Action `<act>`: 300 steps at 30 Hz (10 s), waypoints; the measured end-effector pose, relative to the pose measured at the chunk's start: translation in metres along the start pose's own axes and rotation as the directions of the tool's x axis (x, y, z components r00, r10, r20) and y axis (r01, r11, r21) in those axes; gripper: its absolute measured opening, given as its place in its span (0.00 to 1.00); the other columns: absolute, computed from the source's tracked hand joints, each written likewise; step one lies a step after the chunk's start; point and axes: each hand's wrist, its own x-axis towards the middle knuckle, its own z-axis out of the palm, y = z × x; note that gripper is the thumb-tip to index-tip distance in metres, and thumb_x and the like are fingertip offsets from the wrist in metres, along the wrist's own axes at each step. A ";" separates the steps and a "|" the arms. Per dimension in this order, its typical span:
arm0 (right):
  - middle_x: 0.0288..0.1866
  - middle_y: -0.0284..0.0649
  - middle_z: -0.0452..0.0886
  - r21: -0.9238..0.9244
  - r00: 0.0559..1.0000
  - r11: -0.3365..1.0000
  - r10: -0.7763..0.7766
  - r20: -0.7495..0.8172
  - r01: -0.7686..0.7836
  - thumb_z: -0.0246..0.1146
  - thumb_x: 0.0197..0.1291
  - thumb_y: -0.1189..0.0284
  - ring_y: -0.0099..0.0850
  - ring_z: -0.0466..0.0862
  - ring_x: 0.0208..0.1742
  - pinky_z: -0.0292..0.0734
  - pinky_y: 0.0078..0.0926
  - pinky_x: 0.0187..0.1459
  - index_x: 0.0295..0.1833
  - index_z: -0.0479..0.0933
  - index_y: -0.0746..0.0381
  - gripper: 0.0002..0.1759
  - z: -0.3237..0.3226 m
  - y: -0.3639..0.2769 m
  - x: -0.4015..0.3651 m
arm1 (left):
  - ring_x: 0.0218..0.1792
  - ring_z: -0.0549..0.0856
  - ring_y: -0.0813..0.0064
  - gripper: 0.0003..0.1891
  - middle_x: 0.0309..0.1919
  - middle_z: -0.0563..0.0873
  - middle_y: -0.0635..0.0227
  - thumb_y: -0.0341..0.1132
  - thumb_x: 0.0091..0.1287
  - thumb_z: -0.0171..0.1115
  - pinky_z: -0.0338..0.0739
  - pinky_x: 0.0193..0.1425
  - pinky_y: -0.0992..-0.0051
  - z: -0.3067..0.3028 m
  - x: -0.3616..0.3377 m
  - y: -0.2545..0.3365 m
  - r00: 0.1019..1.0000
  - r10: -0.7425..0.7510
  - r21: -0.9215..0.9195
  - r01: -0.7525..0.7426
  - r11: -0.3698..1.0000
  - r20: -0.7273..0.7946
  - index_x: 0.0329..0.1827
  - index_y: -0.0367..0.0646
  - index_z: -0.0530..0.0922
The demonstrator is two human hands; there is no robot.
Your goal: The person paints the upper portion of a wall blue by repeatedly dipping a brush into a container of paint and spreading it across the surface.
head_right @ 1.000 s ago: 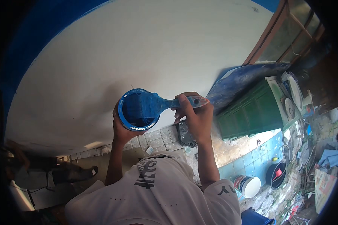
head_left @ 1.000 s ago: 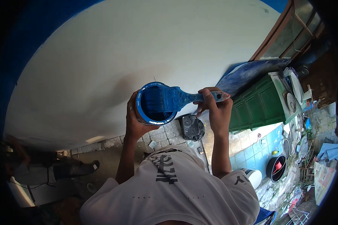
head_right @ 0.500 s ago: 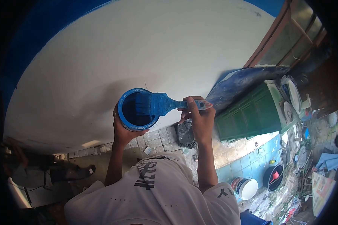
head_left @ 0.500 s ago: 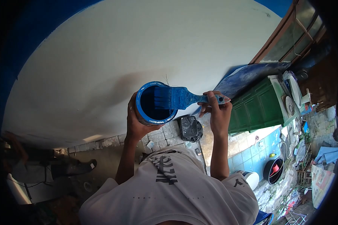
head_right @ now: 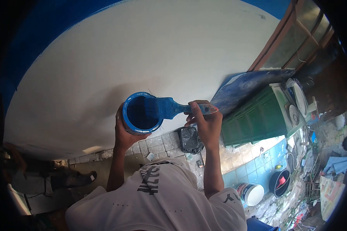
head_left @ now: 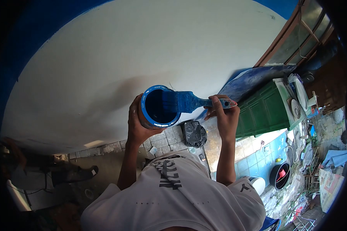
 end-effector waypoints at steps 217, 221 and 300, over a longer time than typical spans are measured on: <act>0.57 0.50 0.88 0.250 0.528 0.656 -0.736 0.425 0.712 0.72 0.64 0.83 0.40 0.92 0.53 0.96 0.36 0.51 0.46 0.85 0.68 0.06 0.109 -0.173 0.165 | 0.68 0.81 0.60 0.63 0.66 0.79 0.60 0.38 0.36 0.95 0.78 0.73 0.58 -0.028 -0.008 0.009 0.980 -0.173 -0.342 0.129 0.931 -0.102 0.77 0.45 0.62; 0.57 0.50 0.88 0.215 0.567 0.660 -0.738 0.367 0.720 0.72 0.64 0.83 0.39 0.92 0.52 0.96 0.36 0.51 0.46 0.85 0.69 0.06 0.088 -0.173 0.165 | 0.68 0.81 0.60 0.62 0.66 0.79 0.60 0.39 0.37 0.95 0.78 0.73 0.58 -0.024 -0.004 0.015 0.981 -0.174 -0.332 0.135 0.933 -0.091 0.77 0.45 0.62; 0.47 0.49 0.91 0.314 0.524 0.546 -0.837 0.158 0.777 0.72 0.71 0.72 0.35 0.93 0.47 0.94 0.35 0.48 0.50 0.85 0.71 0.11 0.236 -0.152 0.102 | 0.72 0.78 0.56 0.68 0.71 0.76 0.57 0.42 0.38 0.94 0.75 0.78 0.54 -0.076 -0.016 -0.015 0.985 -0.155 -0.369 0.172 0.913 0.074 0.83 0.44 0.56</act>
